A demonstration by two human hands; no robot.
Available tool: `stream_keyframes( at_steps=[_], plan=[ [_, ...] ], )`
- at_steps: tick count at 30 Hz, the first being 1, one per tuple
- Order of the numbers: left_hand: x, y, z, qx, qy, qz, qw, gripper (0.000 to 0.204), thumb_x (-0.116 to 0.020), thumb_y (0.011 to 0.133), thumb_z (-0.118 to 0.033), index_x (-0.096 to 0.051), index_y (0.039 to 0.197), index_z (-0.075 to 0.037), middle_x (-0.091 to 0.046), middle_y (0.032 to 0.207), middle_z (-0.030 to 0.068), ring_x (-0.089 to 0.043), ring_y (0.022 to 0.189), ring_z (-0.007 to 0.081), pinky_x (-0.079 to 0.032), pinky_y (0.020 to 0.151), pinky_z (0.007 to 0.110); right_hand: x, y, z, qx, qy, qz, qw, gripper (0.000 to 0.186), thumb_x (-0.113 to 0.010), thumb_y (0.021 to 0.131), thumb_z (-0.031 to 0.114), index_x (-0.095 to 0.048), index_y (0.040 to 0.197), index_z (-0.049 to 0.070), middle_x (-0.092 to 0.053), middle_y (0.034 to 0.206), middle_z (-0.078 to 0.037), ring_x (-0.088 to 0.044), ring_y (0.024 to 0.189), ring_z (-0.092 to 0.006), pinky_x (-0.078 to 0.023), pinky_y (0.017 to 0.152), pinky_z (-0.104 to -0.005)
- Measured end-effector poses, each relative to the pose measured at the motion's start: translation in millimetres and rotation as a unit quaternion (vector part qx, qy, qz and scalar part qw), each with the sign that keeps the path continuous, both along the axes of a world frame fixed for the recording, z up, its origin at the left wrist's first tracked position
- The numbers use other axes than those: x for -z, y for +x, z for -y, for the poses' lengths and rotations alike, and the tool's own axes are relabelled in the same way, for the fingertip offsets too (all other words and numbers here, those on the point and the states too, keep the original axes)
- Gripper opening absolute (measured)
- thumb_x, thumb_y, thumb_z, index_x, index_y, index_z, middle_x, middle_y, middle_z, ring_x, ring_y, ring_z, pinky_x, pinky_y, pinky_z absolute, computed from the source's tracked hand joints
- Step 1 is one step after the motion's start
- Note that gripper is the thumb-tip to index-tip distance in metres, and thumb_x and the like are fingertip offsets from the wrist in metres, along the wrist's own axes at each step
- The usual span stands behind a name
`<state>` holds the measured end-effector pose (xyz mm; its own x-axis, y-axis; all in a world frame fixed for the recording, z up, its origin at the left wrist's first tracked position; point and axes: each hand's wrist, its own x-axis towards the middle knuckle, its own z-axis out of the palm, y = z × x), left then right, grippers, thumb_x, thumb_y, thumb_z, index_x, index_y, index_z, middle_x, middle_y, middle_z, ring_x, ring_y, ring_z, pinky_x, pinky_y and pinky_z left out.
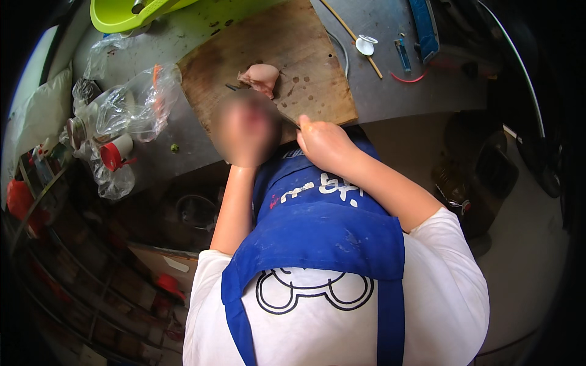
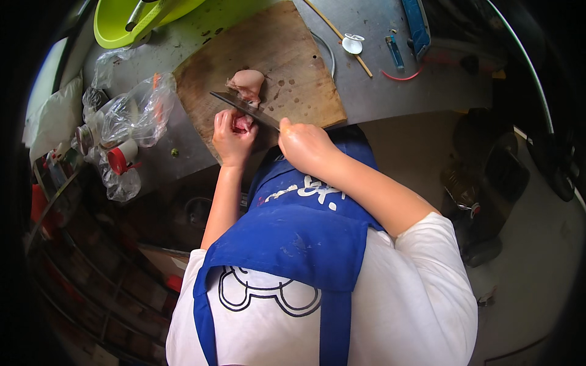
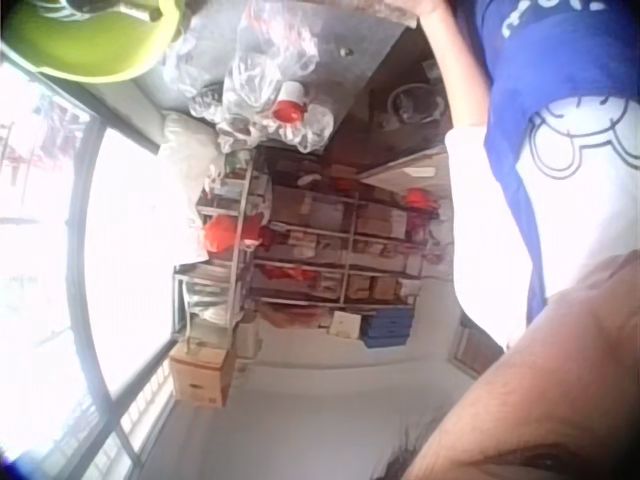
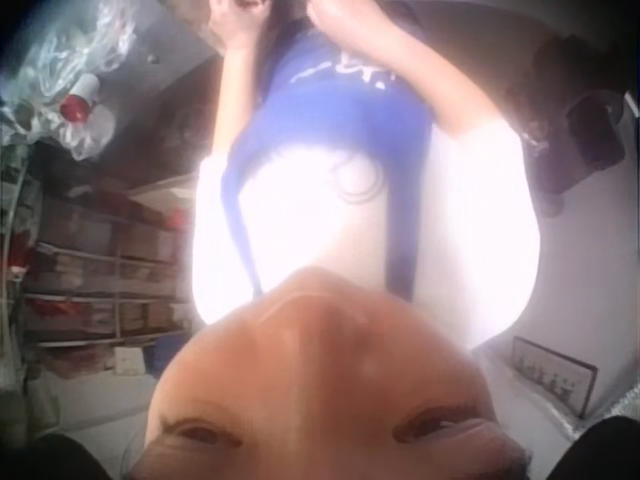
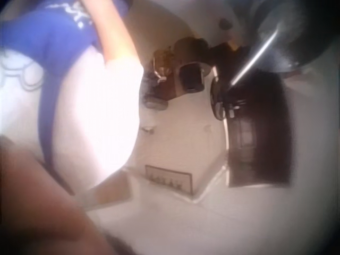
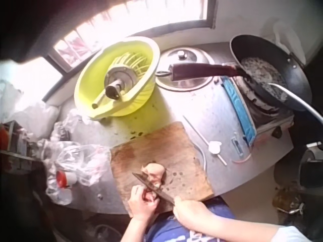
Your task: The person slices a piece of meat into smaller strips using a cleaver on a wooden cutting board, occasionally using their hands to adjust the position of the meat.
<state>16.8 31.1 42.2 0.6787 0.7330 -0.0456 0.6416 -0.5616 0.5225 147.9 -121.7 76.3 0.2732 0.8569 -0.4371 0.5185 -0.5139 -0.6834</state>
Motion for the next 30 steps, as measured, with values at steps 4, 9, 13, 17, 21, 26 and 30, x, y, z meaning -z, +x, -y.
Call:
stream_keyframes(
  at_steps=[4, 9, 13, 17, 21, 26, 30],
  plan=[
    [-6, -4, -3, -0.009, -0.082, 0.059, 0.995, 0.026, -0.076, 0.070, -0.009, -0.061, 0.091, -0.006, -0.064, 0.091, 0.0085, -0.064, 0.085, 0.0282, -0.053, 0.076, 0.038, 9, -13, -21, -0.002, -0.004, 0.003, 1.000, 0.022, -0.051, 0.097, 0.015, -0.055, 0.099, -0.006, -0.066, 0.074, -0.027, -0.067, 0.072, -0.0452, -0.053, 0.065, -0.0544],
    [25, -58, -25, -0.194, -0.598, 0.334, 0.702, 0.038, -0.064, 0.093, -0.015, -0.056, 0.128, -0.004, -0.068, 0.117, 0.0116, -0.069, 0.101, 0.0234, -0.057, 0.091, 0.035, 11, 9, -13, 0.073, 0.076, 0.008, 0.994, 0.024, -0.054, 0.096, 0.020, -0.060, 0.093, -0.003, -0.067, 0.077, -0.030, -0.067, 0.076, -0.0473, -0.054, 0.071, -0.0557],
    [-3, -42, -46, -0.008, -0.615, 0.344, 0.710, 0.039, -0.058, 0.096, -0.028, -0.058, 0.127, -0.005, -0.070, 0.115, 0.0122, -0.070, 0.098, 0.0248, -0.059, 0.080, 0.035, -4, 28, -8, 0.094, 0.033, 0.063, 0.993, 0.024, -0.055, 0.097, 0.021, -0.062, 0.099, -0.001, -0.067, 0.078, -0.030, -0.067, 0.076, -0.0474, -0.052, 0.072, -0.0565],
    [-10, -18, -68, 0.115, -0.167, 0.126, 0.971, 0.025, -0.066, 0.090, -0.020, -0.060, 0.109, -0.006, -0.067, 0.102, 0.0102, -0.067, 0.091, 0.0239, -0.055, 0.073, 0.033, -18, 34, -5, 0.090, 0.036, 0.076, 0.992, 0.024, -0.055, 0.098, 0.022, -0.063, 0.105, 0.000, -0.067, 0.076, -0.027, -0.066, 0.074, -0.0471, -0.051, 0.069, -0.0561],
    [5, -14, -90, -0.093, -0.573, 0.347, 0.737, 0.037, -0.067, 0.092, -0.027, -0.060, 0.125, -0.012, -0.070, 0.109, 0.0015, -0.068, 0.086, 0.0134, -0.056, 0.062, 0.027, -38, 31, 0, 0.105, 0.058, 0.071, 0.990, 0.022, -0.056, 0.097, 0.019, -0.063, 0.107, 0.001, -0.066, 0.074, -0.026, -0.066, 0.073, -0.0458, -0.051, 0.068, -0.0555],
    [-4, 14, -81, -0.066, 0.194, 0.036, 0.978, 0.052, -0.068, 0.083, -0.023, -0.059, 0.134, -0.013, -0.057, 0.136, 0.0137, -0.048, 0.130, 0.0348, -0.039, 0.110, 0.050, -40, 36, 21, 0.175, 0.041, 0.079, 0.981, 0.028, -0.056, 0.099, 0.020, -0.064, 0.114, -0.002, -0.068, 0.081, -0.027, -0.067, 0.079, -0.0455, -0.052, 0.071, -0.0525],
    [-1, 53, -70, 0.249, 0.157, 0.121, 0.948, 0.054, -0.069, 0.075, -0.007, -0.061, 0.128, -0.011, -0.063, 0.127, 0.0127, -0.060, 0.117, 0.0337, -0.048, 0.102, 0.043, -26, 43, 33, 0.186, 0.057, 0.086, 0.977, 0.029, -0.057, 0.099, 0.022, -0.064, 0.111, -0.004, -0.068, 0.084, -0.028, -0.067, 0.081, -0.0464, -0.052, 0.072, -0.0521]
  ],
)
